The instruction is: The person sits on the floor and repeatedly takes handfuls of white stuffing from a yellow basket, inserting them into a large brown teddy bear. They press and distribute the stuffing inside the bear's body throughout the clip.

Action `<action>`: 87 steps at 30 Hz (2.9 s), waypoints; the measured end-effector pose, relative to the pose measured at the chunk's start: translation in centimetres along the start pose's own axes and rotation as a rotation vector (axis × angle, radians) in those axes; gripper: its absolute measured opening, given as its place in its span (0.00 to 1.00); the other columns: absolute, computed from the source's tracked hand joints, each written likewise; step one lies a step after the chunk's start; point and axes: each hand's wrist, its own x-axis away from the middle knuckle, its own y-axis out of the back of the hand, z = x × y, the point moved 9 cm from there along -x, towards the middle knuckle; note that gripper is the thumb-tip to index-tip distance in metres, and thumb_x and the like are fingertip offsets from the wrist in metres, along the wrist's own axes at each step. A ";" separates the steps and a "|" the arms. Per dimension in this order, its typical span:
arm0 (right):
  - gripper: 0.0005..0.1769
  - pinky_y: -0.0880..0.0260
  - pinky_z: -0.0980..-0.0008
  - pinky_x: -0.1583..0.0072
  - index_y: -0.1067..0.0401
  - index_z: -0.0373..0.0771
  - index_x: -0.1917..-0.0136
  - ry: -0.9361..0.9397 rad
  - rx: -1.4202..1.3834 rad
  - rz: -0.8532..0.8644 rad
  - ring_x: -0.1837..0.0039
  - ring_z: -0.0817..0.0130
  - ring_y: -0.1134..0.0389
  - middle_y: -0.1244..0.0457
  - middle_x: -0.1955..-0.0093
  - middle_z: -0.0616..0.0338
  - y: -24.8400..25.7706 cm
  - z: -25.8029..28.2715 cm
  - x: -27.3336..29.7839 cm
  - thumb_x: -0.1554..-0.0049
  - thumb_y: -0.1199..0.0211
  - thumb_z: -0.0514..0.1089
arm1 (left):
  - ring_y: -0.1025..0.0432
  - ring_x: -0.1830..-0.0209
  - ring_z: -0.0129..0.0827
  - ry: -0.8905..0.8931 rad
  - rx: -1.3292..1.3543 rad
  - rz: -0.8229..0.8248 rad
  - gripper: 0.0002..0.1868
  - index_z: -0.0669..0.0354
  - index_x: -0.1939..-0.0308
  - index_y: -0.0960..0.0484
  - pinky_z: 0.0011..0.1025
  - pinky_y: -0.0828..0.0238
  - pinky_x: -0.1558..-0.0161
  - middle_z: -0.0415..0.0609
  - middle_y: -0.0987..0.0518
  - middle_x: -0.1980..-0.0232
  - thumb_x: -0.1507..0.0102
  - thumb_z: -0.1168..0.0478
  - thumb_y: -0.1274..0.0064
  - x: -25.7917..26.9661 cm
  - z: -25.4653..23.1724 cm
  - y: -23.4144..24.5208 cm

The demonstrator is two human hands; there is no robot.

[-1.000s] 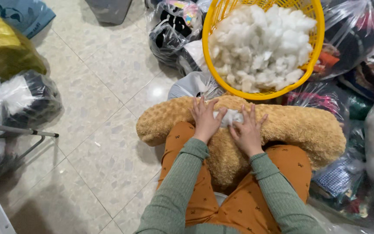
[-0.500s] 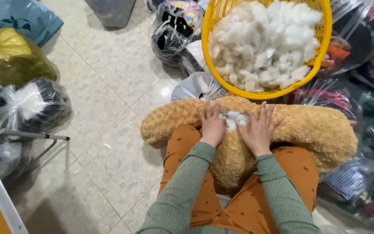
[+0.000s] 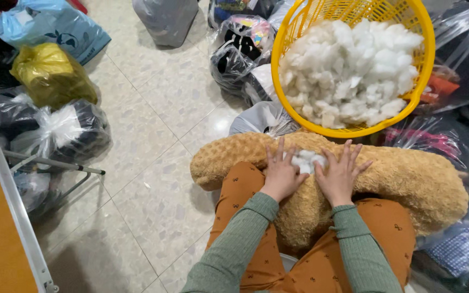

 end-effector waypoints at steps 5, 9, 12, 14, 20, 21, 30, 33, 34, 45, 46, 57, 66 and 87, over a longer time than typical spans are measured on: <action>0.32 0.90 0.22 0.26 0.30 0.49 0.28 0.025 -0.042 -0.035 0.12 0.42 0.79 0.65 0.11 0.39 0.6 0.2 0.3 0.41 0.42 0.65 | 0.77 0.15 0.63 0.194 0.194 -0.268 0.44 0.50 0.30 0.35 0.68 0.88 0.26 0.66 0.61 0.15 0.43 0.35 0.39 -1.1 2.2 2.8; 0.39 0.90 0.23 0.26 0.36 0.46 0.24 0.025 -0.017 -0.023 0.12 0.41 0.79 0.65 0.12 0.40 0.8 0.9 0.3 0.41 0.43 0.68 | 0.80 0.19 0.65 0.356 0.295 -0.079 0.62 0.49 0.19 0.58 0.69 0.89 0.29 0.70 0.67 0.18 0.46 0.33 0.38 -2.0 4.0 0.4; 0.40 0.90 0.22 0.27 0.39 0.46 0.22 0.026 -0.007 -0.010 0.13 0.38 0.79 0.66 0.12 0.38 1.1 1.0 0.5 0.40 0.44 0.67 | 0.80 0.17 0.63 0.365 0.268 -0.038 0.62 0.48 0.18 0.61 0.69 0.90 0.27 0.68 0.66 0.17 0.43 0.34 0.39 -1.9 4.0 -0.8; 0.40 0.90 0.22 0.27 0.40 0.47 0.21 0.012 0.009 0.004 0.13 0.39 0.79 0.67 0.12 0.38 0.8 1.1 0.4 0.40 0.44 0.67 | 0.80 0.17 0.64 0.345 0.279 -0.068 0.58 0.48 0.18 0.60 0.70 0.90 0.28 0.69 0.66 0.17 0.40 0.36 0.42 -1.9 4.0 -1.1; 0.38 0.90 0.25 0.26 0.41 0.48 0.20 -0.010 0.020 0.023 0.13 0.41 0.79 0.67 0.12 0.39 0.5 1.1 0.5 0.38 0.45 0.66 | 0.80 0.18 0.64 0.291 0.291 -0.063 0.50 0.47 0.18 0.59 0.72 0.91 0.30 0.68 0.67 0.17 0.35 0.36 0.49 -2.3 3.1 -1.9; 0.38 0.90 0.25 0.26 0.41 0.47 0.20 -0.002 0.024 0.025 0.13 0.41 0.78 0.67 0.12 0.38 0.5 1.1 0.7 0.37 0.46 0.65 | 0.81 0.18 0.64 0.285 0.292 -0.049 0.50 0.47 0.18 0.59 0.72 0.92 0.30 0.69 0.67 0.17 0.34 0.36 0.50 -2.3 2.9 -2.0; 0.33 0.91 0.27 0.25 0.40 0.48 0.20 0.023 0.001 -0.001 0.12 0.45 0.77 0.66 0.12 0.42 1.0 0.7 1.0 0.33 0.47 0.62 | 0.84 0.18 0.62 0.248 0.312 -0.114 0.49 0.46 0.18 0.58 0.71 0.92 0.30 0.69 0.69 0.17 0.34 0.36 0.52 -1.8 2.0 -0.9; 0.32 0.90 0.27 0.24 0.39 0.49 0.21 0.003 -0.009 -0.012 0.12 0.45 0.76 0.65 0.12 0.43 1.6 0.2 1.0 0.33 0.47 0.61 | 0.84 0.18 0.61 0.254 0.344 -0.103 0.49 0.46 0.18 0.58 0.70 0.92 0.29 0.68 0.69 0.17 0.35 0.36 0.51 -1.6 2.1 -1.0; 0.32 0.90 0.27 0.25 0.39 0.49 0.21 -0.006 0.002 -0.016 0.12 0.46 0.76 0.65 0.12 0.44 1.8 0.1 0.8 0.34 0.46 0.61 | 0.84 0.18 0.61 0.250 0.355 -0.105 0.49 0.46 0.18 0.58 0.70 0.93 0.30 0.68 0.69 0.17 0.35 0.36 0.51 -1.6 2.1 -0.9; 0.37 0.92 0.23 0.28 0.40 0.43 0.21 -0.112 0.021 -0.052 0.13 0.40 0.77 0.62 0.13 0.40 3.2 -3.9 -5.6 0.38 0.39 0.58 | 0.85 0.19 0.64 0.186 0.448 -0.153 0.46 0.51 0.19 0.53 0.71 0.92 0.30 0.70 0.72 0.18 0.33 0.37 0.51 -1.5 1.0 0.0; 0.39 0.92 0.23 0.28 0.42 0.43 0.21 -0.120 0.018 -0.053 0.13 0.39 0.77 0.63 0.14 0.38 2.8 -4.4 -6.8 0.39 0.38 0.58 | 0.85 0.19 0.63 0.192 0.453 -0.149 0.46 0.51 0.19 0.53 0.70 0.92 0.30 0.69 0.72 0.17 0.33 0.38 0.51 -1.5 1.0 0.2; 0.56 0.86 0.23 0.27 0.50 0.42 0.18 -0.166 0.267 -0.019 0.15 0.38 0.75 0.63 0.15 0.35 -3.3 -6.8 -19.5 0.49 0.30 0.64 | 0.85 0.19 0.63 0.218 0.477 -0.112 0.47 0.56 0.20 0.52 0.71 0.93 0.31 0.70 0.73 0.18 0.35 0.41 0.47 -1.9 0.8 2.2; 0.05 0.80 0.28 0.16 0.21 0.46 0.49 -0.068 0.433 -0.162 0.33 0.59 0.35 0.30 0.50 0.60 -6.2 -10.0 -23.9 0.35 0.35 0.46 | 0.84 0.19 0.67 0.177 0.469 -0.083 0.48 0.59 0.21 0.49 0.73 0.92 0.32 0.74 0.72 0.19 0.36 0.44 0.43 -2.3 0.5 2.1; 0.09 0.77 0.31 0.21 0.20 0.46 0.45 0.031 -0.056 -0.393 0.32 0.58 0.37 0.31 0.44 0.62 11.1 -3.0 -7.2 0.36 0.33 0.49 | 0.91 0.21 0.64 0.248 0.436 0.001 0.49 0.52 0.19 0.58 0.69 0.97 0.31 0.71 0.78 0.18 0.34 0.41 0.49 -0.8 1.4 -0.5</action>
